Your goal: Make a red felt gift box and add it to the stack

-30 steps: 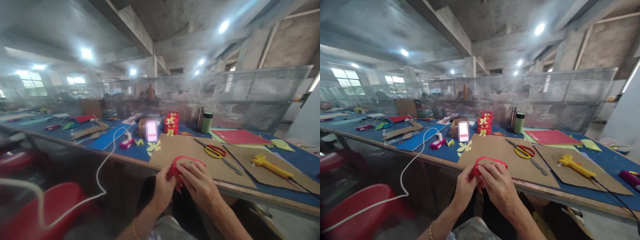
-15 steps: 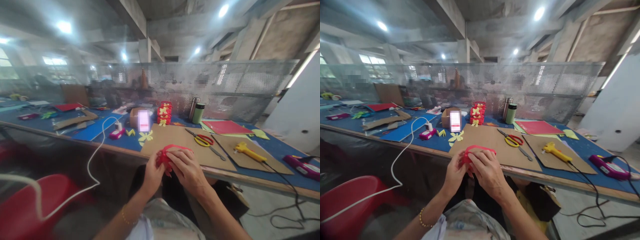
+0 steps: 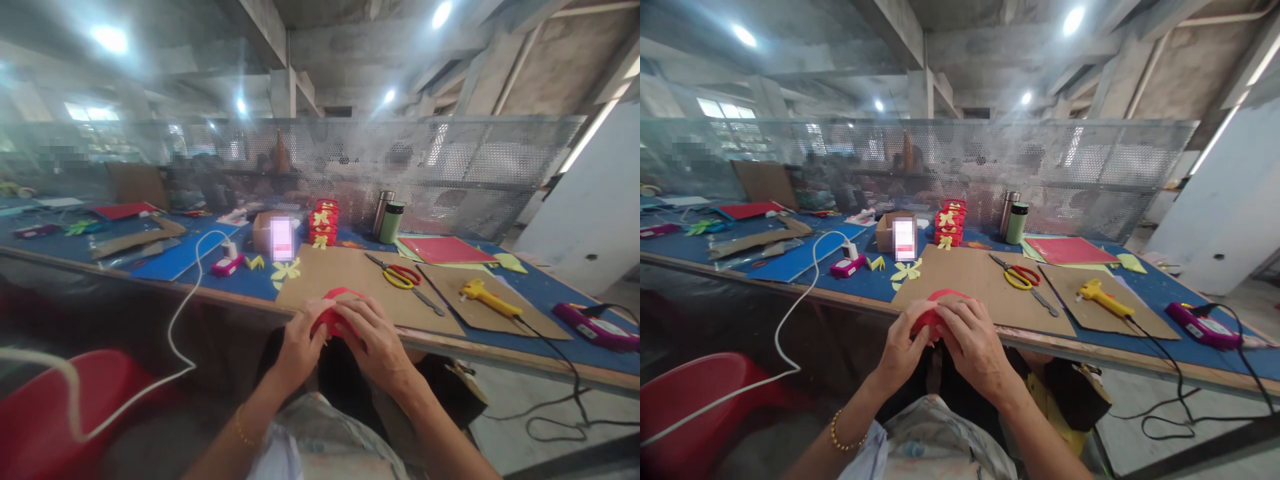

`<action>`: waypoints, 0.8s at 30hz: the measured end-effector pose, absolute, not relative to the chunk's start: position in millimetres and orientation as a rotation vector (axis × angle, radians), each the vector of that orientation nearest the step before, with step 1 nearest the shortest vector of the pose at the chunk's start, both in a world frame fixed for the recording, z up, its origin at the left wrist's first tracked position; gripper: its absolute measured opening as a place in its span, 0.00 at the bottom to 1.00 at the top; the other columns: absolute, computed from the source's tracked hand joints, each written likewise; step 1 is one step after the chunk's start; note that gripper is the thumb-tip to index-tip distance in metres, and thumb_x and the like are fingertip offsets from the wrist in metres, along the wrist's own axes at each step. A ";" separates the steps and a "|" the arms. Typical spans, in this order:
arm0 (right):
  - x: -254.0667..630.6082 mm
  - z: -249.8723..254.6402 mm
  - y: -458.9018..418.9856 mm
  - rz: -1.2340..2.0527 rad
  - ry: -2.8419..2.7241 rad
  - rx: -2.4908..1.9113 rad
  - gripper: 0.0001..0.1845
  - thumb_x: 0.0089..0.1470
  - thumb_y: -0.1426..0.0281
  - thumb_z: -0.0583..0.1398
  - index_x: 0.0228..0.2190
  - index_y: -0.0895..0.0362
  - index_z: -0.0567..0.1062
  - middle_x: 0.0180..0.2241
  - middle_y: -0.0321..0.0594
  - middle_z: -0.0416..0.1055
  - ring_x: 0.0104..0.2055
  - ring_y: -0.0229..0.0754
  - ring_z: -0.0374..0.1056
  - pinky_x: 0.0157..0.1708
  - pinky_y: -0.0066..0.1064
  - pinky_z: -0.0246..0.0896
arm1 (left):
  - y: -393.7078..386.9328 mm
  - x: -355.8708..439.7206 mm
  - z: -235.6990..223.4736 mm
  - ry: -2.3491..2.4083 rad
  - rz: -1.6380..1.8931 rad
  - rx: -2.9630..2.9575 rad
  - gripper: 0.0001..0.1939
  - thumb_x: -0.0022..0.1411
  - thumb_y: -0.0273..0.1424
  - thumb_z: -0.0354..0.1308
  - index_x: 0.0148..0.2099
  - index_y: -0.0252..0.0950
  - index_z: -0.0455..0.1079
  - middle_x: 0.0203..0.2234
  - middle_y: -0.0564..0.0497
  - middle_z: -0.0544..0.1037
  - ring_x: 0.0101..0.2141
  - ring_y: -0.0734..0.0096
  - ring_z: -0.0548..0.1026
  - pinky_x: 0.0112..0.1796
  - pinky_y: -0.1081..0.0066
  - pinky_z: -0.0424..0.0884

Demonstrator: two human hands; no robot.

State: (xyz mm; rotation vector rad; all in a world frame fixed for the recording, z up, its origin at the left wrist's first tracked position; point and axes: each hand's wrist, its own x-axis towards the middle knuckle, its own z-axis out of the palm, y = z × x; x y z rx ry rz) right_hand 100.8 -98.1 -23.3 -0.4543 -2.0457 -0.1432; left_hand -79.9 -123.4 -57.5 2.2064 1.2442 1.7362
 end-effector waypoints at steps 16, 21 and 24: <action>103.1 -25.0 -104.4 -0.194 -1.952 -0.474 0.12 0.66 0.79 0.58 0.47 0.54 0.76 0.44 0.46 0.81 0.43 0.46 0.74 0.44 0.42 0.69 | -126.4 -80.7 -53.1 1.335 1.745 1.886 0.13 0.69 0.30 0.56 0.54 0.39 0.76 0.47 0.46 0.83 0.46 0.62 0.82 0.49 0.64 0.79; 119.4 -29.5 -94.9 -0.302 -1.812 -0.626 0.13 0.65 0.78 0.59 0.47 0.52 0.77 0.44 0.46 0.80 0.45 0.48 0.75 0.46 0.44 0.65 | -117.9 -83.6 -46.9 1.180 1.754 1.417 0.16 0.66 0.36 0.59 0.54 0.37 0.72 0.41 0.48 0.80 0.28 0.71 0.78 0.23 0.74 0.76; 124.4 -32.1 -90.2 -0.284 -1.846 -0.651 0.13 0.66 0.77 0.58 0.48 0.52 0.78 0.44 0.46 0.80 0.45 0.48 0.74 0.47 0.44 0.65 | -113.6 -84.3 -40.4 1.114 1.765 1.324 0.16 0.64 0.36 0.61 0.52 0.37 0.71 0.40 0.49 0.77 0.27 0.72 0.77 0.20 0.76 0.75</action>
